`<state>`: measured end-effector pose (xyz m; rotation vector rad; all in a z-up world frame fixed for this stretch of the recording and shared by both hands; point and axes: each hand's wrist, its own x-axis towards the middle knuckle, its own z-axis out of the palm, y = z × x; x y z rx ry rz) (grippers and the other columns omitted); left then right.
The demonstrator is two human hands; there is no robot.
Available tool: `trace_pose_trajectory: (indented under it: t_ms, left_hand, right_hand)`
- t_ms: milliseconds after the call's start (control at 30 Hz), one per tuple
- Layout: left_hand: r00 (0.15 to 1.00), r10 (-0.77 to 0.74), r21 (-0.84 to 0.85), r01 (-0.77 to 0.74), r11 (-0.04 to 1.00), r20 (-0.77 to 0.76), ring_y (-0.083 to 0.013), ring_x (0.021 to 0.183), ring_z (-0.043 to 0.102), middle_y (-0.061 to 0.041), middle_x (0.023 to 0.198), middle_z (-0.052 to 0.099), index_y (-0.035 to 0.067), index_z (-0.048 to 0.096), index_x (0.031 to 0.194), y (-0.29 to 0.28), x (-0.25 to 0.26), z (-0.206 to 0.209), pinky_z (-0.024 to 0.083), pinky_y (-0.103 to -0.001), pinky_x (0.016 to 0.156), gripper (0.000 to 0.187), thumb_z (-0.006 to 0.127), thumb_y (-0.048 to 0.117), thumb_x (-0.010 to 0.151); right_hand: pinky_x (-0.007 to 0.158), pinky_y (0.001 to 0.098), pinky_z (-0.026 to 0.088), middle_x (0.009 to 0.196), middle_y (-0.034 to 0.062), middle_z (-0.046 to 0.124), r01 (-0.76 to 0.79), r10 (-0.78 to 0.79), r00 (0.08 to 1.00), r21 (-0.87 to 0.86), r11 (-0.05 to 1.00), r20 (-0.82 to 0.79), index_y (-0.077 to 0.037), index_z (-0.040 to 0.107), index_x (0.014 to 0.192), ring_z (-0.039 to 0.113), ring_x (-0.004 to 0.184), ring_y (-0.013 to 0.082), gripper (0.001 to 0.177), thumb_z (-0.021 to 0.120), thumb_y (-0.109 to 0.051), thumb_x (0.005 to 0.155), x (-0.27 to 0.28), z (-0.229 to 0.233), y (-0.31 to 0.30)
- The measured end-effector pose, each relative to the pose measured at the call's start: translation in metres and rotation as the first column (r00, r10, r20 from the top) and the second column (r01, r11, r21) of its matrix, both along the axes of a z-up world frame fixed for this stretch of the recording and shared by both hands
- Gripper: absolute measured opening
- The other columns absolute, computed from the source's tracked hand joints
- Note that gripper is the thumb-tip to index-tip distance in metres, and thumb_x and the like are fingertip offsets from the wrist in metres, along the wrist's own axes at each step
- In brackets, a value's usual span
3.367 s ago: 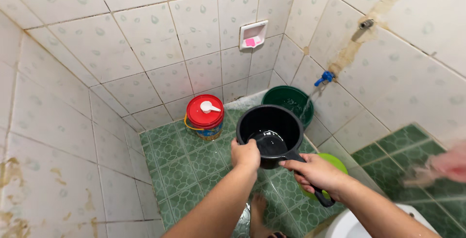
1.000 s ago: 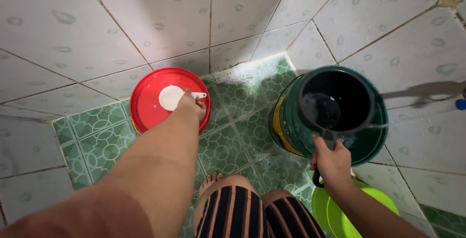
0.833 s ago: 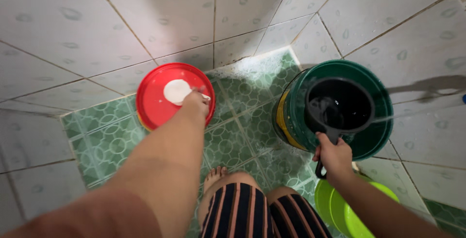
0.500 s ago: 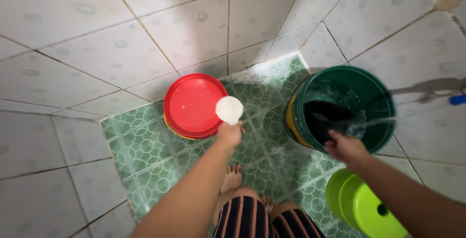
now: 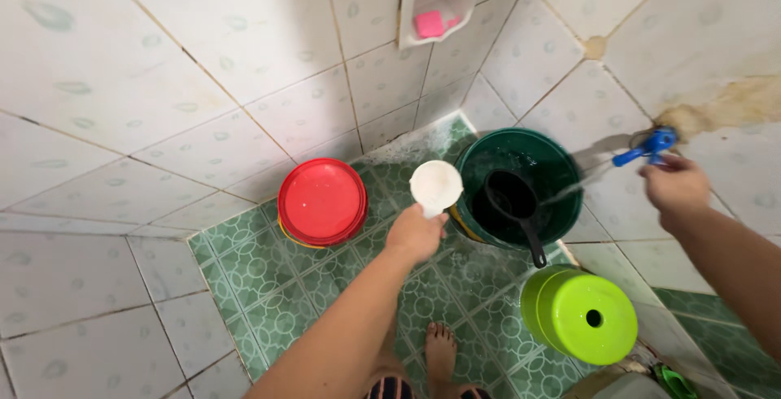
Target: The person cleans a bathroom sink by rinsing a cloth in a bucket of water, adding a cleaning powder from a red container, and then scrubbing the sink basin and faucet with the pink cloth.
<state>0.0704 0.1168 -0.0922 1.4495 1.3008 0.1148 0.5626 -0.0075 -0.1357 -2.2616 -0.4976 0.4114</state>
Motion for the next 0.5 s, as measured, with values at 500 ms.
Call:
trace_pose_trajectory:
  t_ms: [500]
  left_hand:
    - [0.943, -0.247, -0.002, 0.254, 0.967, 0.221, -0.0182, 0.075, 0.071, -0.006, 0.083, 0.077, 0.005, 0.075, 0.1, -0.122, 0.047, 0.15, 0.055, -0.035, 0.069, 0.029, 0.061, 0.03, 0.097]
  right_hand:
    - [0.073, 0.039, 0.046, 0.115, 0.0074, 0.079, -0.515, 0.322, 0.8, -0.304, 0.802, -0.506, -0.018, 0.077, 0.133, 0.064, 0.094, 0.0178, 0.037, 0.063, -0.03, 0.102, -0.274, 0.25, -0.142]
